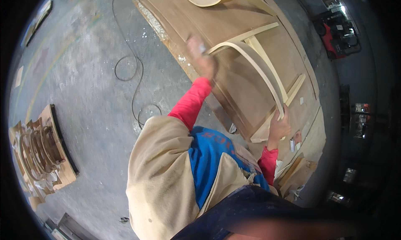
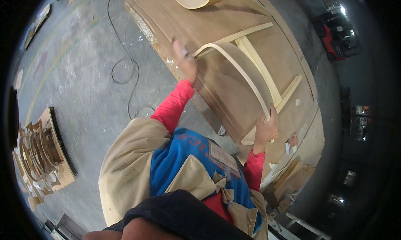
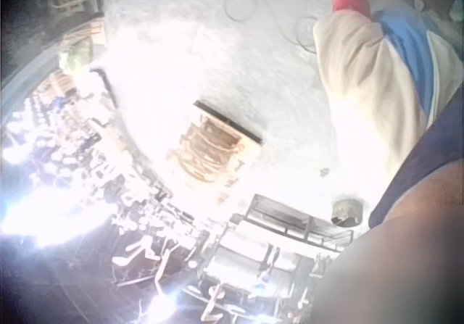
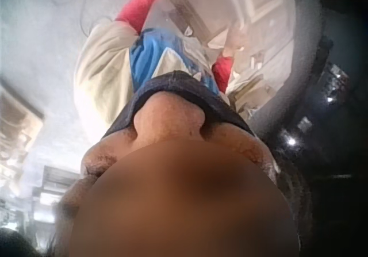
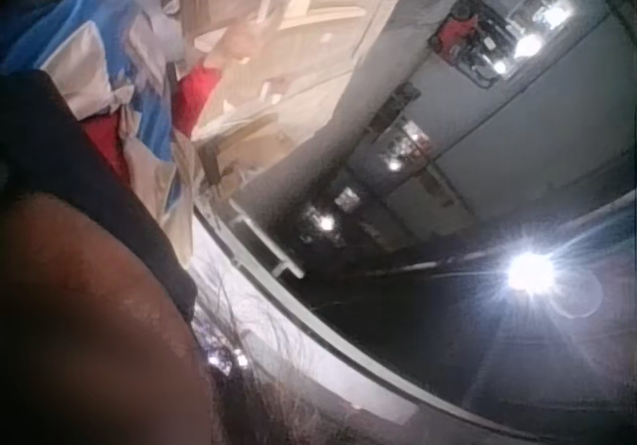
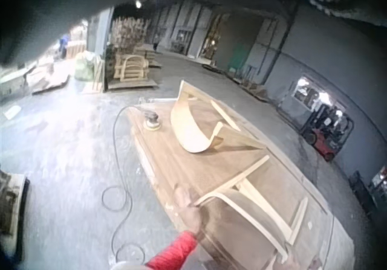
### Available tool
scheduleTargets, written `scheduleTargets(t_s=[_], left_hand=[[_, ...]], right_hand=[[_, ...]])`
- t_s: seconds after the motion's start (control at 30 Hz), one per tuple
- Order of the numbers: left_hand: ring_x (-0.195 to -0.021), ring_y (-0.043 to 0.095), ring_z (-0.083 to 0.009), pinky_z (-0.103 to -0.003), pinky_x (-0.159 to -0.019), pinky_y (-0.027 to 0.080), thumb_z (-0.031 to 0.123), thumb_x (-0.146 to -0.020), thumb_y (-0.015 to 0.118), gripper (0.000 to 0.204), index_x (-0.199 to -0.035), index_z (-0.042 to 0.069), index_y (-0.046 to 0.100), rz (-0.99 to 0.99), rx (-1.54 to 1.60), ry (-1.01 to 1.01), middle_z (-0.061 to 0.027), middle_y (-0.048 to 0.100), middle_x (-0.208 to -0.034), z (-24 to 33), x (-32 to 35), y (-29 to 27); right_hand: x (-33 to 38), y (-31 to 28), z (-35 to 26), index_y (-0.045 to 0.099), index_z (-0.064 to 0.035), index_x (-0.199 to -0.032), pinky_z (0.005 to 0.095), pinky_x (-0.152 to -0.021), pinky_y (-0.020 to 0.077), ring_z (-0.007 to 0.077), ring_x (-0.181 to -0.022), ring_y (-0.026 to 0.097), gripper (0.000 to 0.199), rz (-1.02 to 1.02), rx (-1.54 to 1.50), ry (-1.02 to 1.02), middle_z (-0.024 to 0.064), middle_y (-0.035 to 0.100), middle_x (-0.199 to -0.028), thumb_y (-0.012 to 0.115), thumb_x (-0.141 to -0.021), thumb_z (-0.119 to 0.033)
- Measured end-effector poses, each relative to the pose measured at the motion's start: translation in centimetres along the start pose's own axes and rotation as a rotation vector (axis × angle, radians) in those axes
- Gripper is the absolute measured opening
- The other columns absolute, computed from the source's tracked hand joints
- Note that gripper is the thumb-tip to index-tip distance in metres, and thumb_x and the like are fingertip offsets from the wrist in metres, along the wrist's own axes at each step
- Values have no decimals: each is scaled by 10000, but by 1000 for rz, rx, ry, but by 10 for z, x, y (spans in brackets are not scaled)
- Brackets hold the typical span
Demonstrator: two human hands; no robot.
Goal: The person sands a wooden chair frame using a sanding block, working on the legs, seat, and backrest. The person repositions the chair multiple times to access different surfaces and continues sanding by hand.
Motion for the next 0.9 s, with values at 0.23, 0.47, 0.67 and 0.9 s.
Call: scheduleTargets(t_s=[0.23, 0.47, 0.67, 0.9], left_hand=[[-1247, 486, -338, -369, -1054, 365, -37, -844, 453, 591, -1433, -29, 404, -310, 109, -626, -220, 548, -1297, -44, 35, 60], [-1099, 604, -375, -381, -913, 472, 166, -917, 570, 359, -1245, 29, 619, -563, -503, -23, -203, 620, -1244, -23, -58, 23], [-780, 686, -240, -343, -712, 531, 404, -858, 708, 524, -1176, -9, 656, -1150, -296, -562, -142, 711, -942, -147, -54, 69], [-801, 646, -179, -331, -728, 518, 357, -829, 712, 519, -1149, -47, 652, -1463, -460, -406, -99, 702, -964, -163, -43, 96]], right_hand=[[-5, -6, -11, 649, -117, -1172, 363, -786, 542, 272, -980, 678, 348, 57, -61, -100, 71, 695, -1116, 654, -825, -96], [-9, -3, -11, 650, -110, -1163, 369, -782, 543, 278, -980, 675, 337, 74, -61, -103, 75, 696, -1095, 650, -827, -83], [-10, 1, -6, 656, -122, -1154, 367, -814, 534, 260, -981, 673, 352, 78, -56, -107, 62, 692, -1112, 655, -805, -72], [-9, 4, 0, 660, -134, -1154, 363, -854, 520, 237, -1007, 663, 383, 57, -31, -98, 39, 690, -1122, 672, -776, -75]])
Point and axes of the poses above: each hand's wrist, its own x-axis away from the middle knuckle, its own y-axis out of the palm, z = x × y, the point moved 6 cm from there along -x, towards the middle knuckle
